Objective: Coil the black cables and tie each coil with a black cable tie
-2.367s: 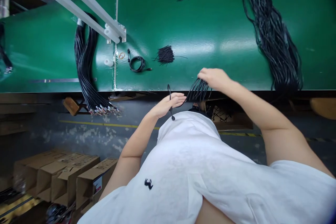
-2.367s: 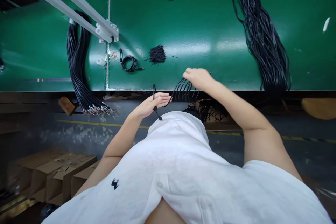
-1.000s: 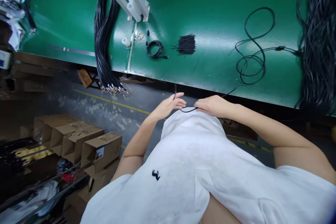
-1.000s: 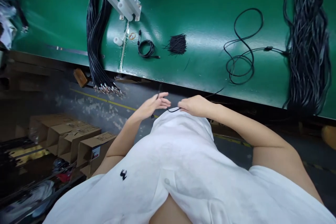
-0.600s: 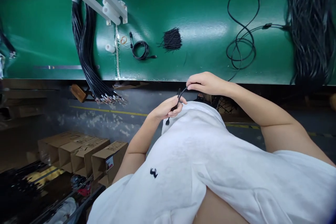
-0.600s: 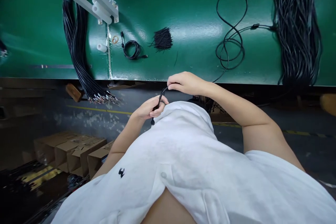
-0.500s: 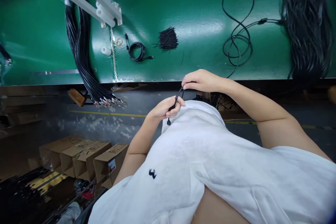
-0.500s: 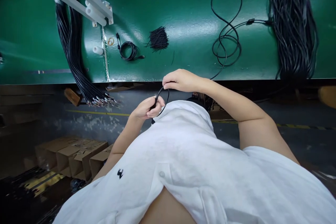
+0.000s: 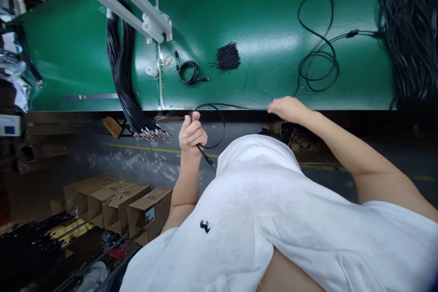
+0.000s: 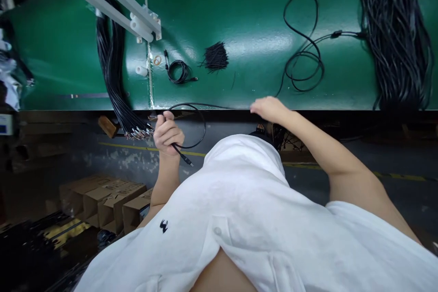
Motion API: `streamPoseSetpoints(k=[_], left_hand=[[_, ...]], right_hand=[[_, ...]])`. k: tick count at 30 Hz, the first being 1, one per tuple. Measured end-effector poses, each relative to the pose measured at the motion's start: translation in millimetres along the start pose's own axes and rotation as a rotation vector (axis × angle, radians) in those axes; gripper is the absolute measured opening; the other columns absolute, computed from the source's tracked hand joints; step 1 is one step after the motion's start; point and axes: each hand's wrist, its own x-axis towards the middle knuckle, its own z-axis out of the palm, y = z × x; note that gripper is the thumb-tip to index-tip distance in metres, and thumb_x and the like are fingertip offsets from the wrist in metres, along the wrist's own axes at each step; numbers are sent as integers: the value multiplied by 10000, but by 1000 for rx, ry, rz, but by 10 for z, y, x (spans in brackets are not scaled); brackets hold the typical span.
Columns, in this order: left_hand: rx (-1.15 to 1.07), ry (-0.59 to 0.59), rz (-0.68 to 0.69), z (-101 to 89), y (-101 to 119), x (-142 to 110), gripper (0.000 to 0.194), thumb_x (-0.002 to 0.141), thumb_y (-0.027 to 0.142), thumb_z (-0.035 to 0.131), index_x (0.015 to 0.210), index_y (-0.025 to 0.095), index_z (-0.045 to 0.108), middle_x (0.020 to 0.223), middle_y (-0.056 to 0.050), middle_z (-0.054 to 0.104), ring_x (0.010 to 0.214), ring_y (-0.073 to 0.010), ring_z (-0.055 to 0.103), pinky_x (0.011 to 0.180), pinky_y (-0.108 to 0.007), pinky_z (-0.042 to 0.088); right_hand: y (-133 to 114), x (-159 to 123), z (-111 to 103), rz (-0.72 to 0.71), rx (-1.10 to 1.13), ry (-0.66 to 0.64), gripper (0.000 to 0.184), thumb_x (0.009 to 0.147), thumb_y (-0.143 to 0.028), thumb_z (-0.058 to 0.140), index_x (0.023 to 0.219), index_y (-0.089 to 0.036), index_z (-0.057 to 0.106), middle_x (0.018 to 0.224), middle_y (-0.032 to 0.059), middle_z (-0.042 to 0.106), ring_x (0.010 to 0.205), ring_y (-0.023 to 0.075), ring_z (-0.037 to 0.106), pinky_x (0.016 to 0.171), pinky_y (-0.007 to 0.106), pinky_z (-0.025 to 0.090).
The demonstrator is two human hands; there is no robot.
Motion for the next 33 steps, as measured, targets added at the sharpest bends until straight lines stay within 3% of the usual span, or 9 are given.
streamPoseSetpoints(k=[4, 7, 11, 13, 16, 18, 22, 26, 33], left_hand=[[268, -88, -132, 58, -356, 144, 313, 968, 405, 514, 936, 132, 663, 578, 35, 545, 407, -28, 469, 382, -110, 340], [546, -269, -250, 90, -692, 151, 360, 898, 459, 608, 899, 104, 670, 625, -13, 632, 518, -82, 557, 527, -186, 453], [606, -371, -288, 69, -742, 62, 430, 898, 517, 566, 836, 103, 663, 426, 60, 470, 339, -44, 341, 400, -181, 288], [551, -364, -305, 77, -672, 51, 426, 876, 519, 593, 823, 102, 660, 419, 53, 475, 324, -51, 358, 370, -178, 252], [474, -465, -377, 130, -627, 74, 416, 851, 499, 638, 842, 86, 686, 429, 23, 519, 323, -65, 402, 348, -171, 273], [364, -511, -409, 168, -638, 84, 377, 877, 456, 622, 832, 90, 700, 361, 69, 409, 270, -35, 270, 319, -150, 233], [185, -396, -476, 207, -614, 46, 424, 998, 362, 445, 773, 111, 703, 318, 128, 175, 236, -13, 50, 274, -115, 151], [125, -266, -483, 259, -539, -4, 554, 1051, 340, 281, 820, 99, 723, 329, 113, 199, 210, -13, 64, 251, -109, 136], [128, -261, -559, 346, -506, -11, 616, 1060, 324, 218, 764, 88, 704, 334, 108, 206, 204, -7, 72, 246, -95, 135]], right_hand=[[-691, -212, 6, -363, -74, -210, 324, 1009, -320, 394, 1028, -145, 665, 895, 114, 695, 783, 211, 607, 696, 324, 402], [-979, -158, -164, -383, 91, -190, 278, 999, -321, 429, 1059, -137, 629, 943, 103, 689, 800, 194, 607, 694, 303, 404], [-729, -96, -349, -293, 346, -109, 313, 995, -358, 422, 972, -165, 667, 950, 64, 691, 839, 170, 612, 738, 276, 416], [-602, -90, -378, -271, 380, -60, 346, 996, -383, 408, 975, -182, 689, 956, 50, 698, 848, 165, 615, 743, 275, 408], [-609, -8, -380, -297, 382, -39, 340, 985, -387, 432, 971, -197, 714, 937, 34, 702, 832, 157, 608, 727, 270, 389], [-662, 90, -386, -335, 402, -19, 326, 976, -378, 452, 965, -198, 724, 928, 28, 703, 828, 151, 602, 727, 265, 381], [-626, 210, -409, -366, 453, 40, 336, 969, -401, 474, 949, -187, 733, 901, 24, 697, 812, 139, 594, 734, 257, 378], [-567, 153, -405, -367, 472, 77, 360, 982, -412, 454, 971, -182, 730, 887, 23, 687, 824, 138, 594, 740, 255, 381], [-680, 164, -418, -433, 401, 101, 354, 1000, -403, 427, 967, -201, 716, 861, 11, 665, 803, 137, 580, 719, 258, 374]])
